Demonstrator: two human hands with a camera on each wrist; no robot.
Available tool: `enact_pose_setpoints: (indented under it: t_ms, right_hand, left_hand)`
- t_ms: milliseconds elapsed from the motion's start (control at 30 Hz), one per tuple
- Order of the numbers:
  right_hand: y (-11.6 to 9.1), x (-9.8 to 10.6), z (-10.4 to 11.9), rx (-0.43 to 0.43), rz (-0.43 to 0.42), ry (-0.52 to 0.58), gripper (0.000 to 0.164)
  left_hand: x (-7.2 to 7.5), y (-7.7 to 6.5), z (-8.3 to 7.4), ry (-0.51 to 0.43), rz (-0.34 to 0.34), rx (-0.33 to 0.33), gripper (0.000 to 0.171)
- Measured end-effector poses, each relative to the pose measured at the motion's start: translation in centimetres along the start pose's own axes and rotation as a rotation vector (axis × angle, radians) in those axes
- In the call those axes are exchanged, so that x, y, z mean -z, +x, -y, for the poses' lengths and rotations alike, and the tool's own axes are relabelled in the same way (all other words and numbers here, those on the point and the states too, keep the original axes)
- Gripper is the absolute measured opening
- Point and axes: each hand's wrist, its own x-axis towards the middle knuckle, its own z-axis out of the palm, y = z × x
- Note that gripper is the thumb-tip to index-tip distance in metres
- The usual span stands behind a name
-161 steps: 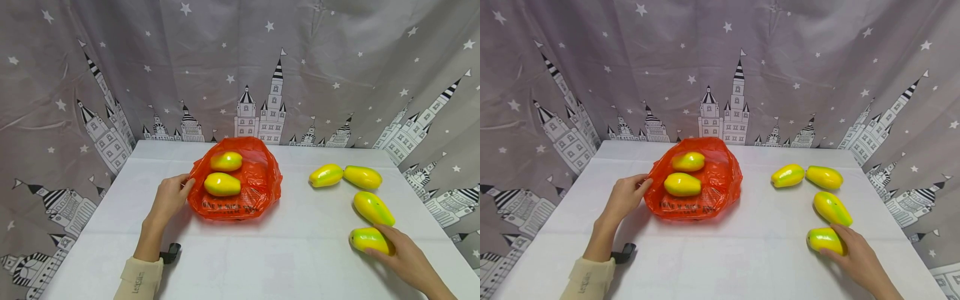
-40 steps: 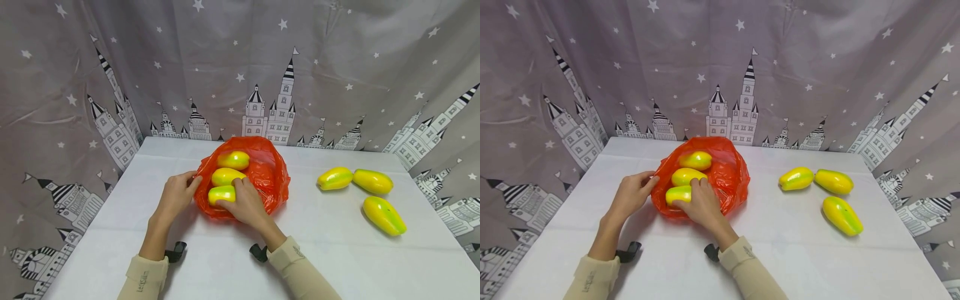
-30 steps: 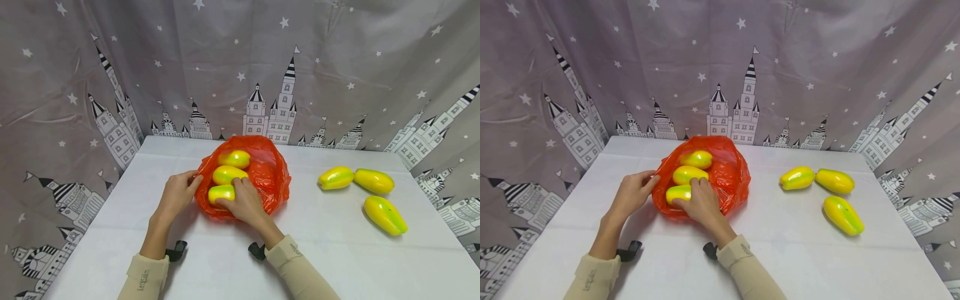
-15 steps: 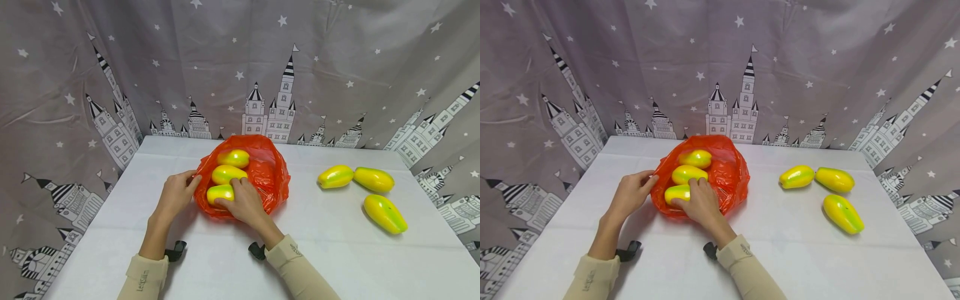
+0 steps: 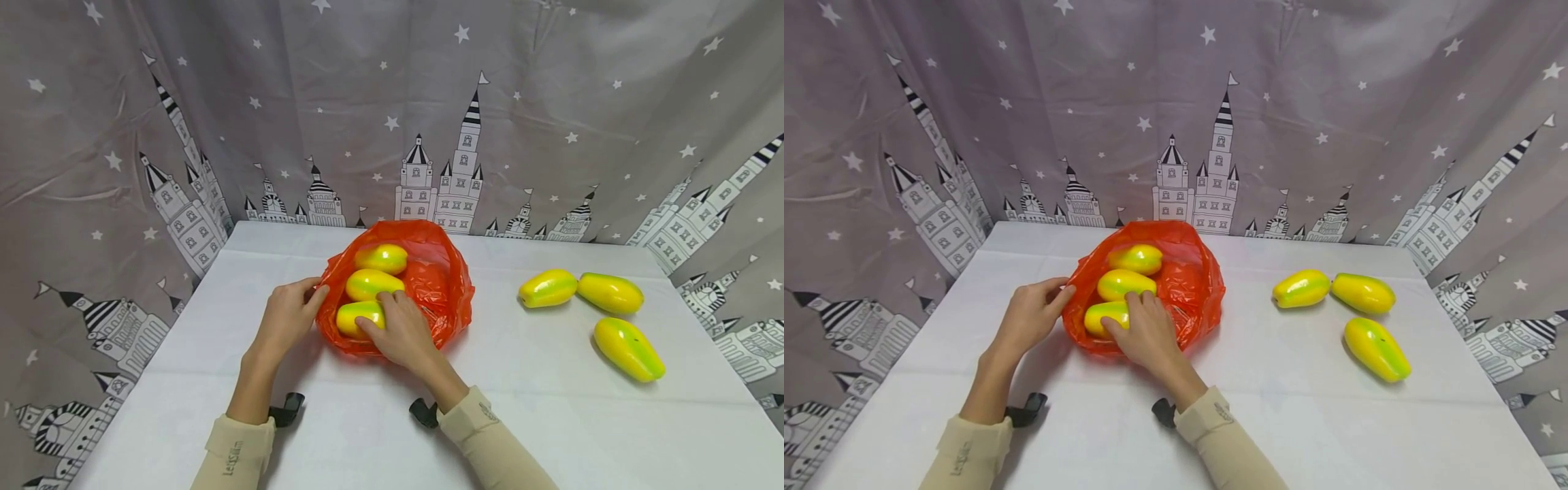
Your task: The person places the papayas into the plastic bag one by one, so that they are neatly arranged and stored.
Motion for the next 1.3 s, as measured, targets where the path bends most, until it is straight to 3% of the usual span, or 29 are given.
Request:
enact_pose_setpoints:
  t_ms: [667, 1300]
  right_hand:
    - [-2.1, 3.6, -1.4, 0.036, -0.028, 0.100, 0.056]
    - [-7.2, 6.5, -5.5, 0.329, -0.224, 0.118, 0.036]
  left_hand:
    - [0.1, 0.1, -0.2, 0.011, 0.024, 0.020, 0.034]
    - [-0.1, 0.1, -0.1, 0.007, 0.035, 0.037, 0.036]
